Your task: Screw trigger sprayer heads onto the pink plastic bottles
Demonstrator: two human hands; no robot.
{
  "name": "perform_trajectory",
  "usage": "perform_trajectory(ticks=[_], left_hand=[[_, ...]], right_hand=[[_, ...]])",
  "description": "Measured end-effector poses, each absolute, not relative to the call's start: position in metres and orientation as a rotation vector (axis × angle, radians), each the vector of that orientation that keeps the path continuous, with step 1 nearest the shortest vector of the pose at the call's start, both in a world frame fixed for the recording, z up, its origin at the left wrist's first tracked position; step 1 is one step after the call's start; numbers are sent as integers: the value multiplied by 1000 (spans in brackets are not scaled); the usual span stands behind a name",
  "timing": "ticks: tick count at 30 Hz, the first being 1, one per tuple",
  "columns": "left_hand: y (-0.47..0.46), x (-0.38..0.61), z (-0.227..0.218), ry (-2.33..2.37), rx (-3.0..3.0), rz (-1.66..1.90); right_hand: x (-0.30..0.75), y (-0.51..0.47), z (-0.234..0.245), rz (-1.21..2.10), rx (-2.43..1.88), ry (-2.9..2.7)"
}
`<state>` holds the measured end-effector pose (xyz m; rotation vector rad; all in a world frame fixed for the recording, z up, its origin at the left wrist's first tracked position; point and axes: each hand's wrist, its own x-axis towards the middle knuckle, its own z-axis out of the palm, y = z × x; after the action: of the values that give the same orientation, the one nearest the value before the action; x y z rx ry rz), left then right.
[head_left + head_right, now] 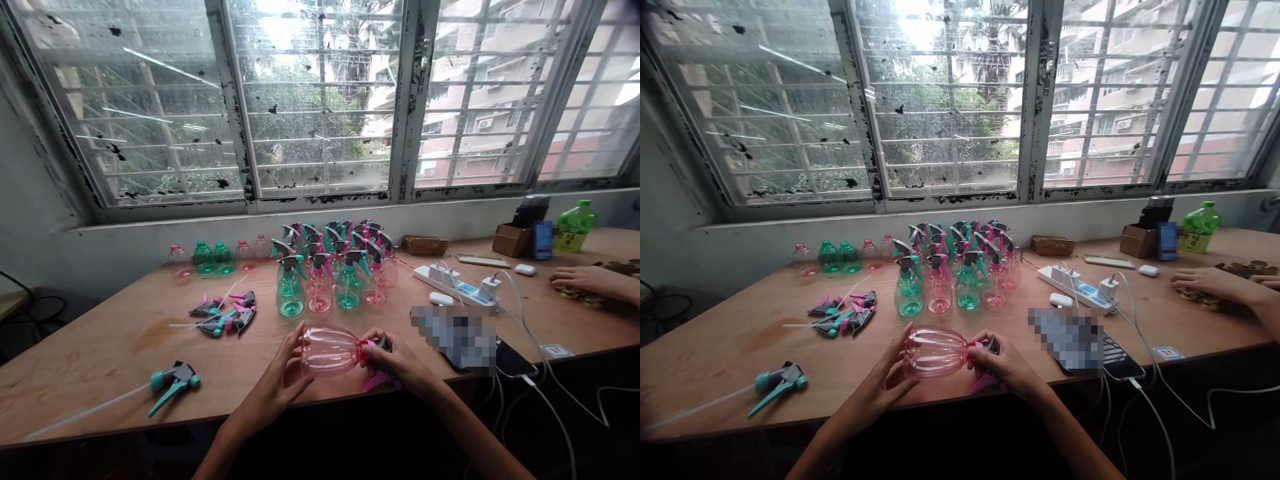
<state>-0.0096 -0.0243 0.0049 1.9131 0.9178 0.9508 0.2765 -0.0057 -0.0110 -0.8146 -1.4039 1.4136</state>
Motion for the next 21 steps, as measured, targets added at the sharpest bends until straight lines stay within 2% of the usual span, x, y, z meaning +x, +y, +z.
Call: perform_trajectory(ticks=[7, 12, 21], left_hand=[[-25, -9, 5, 943, 1799, 940], [-27, -8, 11, 986, 1925, 942], [-23, -10, -1, 930, 1909, 951]], right_hand=[[277, -6, -12, 1401, -816, -1421], [277, -6, -11, 1398, -826, -1418], [277, -4, -16, 1422, -806, -1410]])
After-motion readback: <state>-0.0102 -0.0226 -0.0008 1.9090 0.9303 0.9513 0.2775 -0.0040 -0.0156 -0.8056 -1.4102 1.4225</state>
